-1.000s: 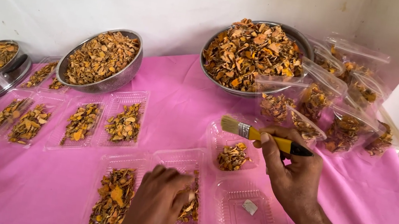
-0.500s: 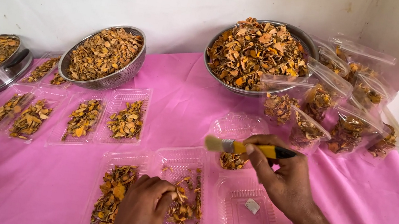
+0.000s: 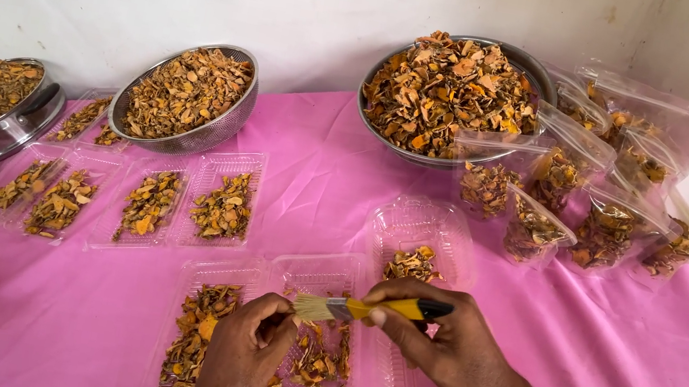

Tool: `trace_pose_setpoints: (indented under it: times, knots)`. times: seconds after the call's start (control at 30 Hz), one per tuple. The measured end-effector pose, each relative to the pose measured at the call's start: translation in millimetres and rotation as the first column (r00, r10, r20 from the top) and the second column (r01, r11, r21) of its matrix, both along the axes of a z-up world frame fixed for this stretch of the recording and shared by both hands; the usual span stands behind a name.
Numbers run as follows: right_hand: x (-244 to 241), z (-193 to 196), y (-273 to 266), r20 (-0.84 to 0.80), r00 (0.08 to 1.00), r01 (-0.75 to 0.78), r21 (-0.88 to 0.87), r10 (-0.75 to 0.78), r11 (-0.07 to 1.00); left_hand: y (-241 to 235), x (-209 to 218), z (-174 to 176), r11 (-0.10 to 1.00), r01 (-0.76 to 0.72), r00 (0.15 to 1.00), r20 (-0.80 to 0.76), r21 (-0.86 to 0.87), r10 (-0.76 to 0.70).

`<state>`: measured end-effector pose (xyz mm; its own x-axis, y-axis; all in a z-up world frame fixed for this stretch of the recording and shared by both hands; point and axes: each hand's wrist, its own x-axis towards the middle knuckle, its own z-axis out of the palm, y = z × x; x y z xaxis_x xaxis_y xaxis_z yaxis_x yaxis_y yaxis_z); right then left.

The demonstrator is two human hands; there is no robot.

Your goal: The person uses a small brush to sweep dried orange and brown leaves from a large metal bowl into clear plastic containers. They carefully arrange the leaves within the containers on a pink tablecloth.

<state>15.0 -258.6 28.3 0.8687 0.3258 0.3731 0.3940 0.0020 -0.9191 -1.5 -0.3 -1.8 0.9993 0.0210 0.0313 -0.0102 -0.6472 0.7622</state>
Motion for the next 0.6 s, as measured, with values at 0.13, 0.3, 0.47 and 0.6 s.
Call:
trace_pose_setpoints:
  times: [0.13, 0.3, 0.47, 0.6]
  knots:
    - [2.5, -3.4, -2.7, -0.08, 0.997, -0.014, -0.061, 0.009, 0.998, -1.1, 2.6, 1.7, 0.995, 0.001, 1.0, -0.019, -0.101, -0.003]
    - [1.2, -2.8, -1.5, -0.021, 1.0, 0.023, 0.078, -0.022, 0.997, -2.2, 3.9, -4.9, 0.981, 0.006, 1.0, 0.006, -0.191, -0.005]
    - [11.4, -14.5, -11.8, 0.007, 1.0, 0.023, 0.083, -0.024, 0.996, -10.3, 9.2, -0.4, 0.988, 0.026, 1.0, 0.019, -0.15, -0.023]
    - [20.0, -24.5, -21.4, 0.095, 0.983, 0.162, -0.017, -0.16, 0.987, -15.4, 25.6, -7.7, 0.994, 0.031, 0.998, 0.055, -0.109, -0.025]
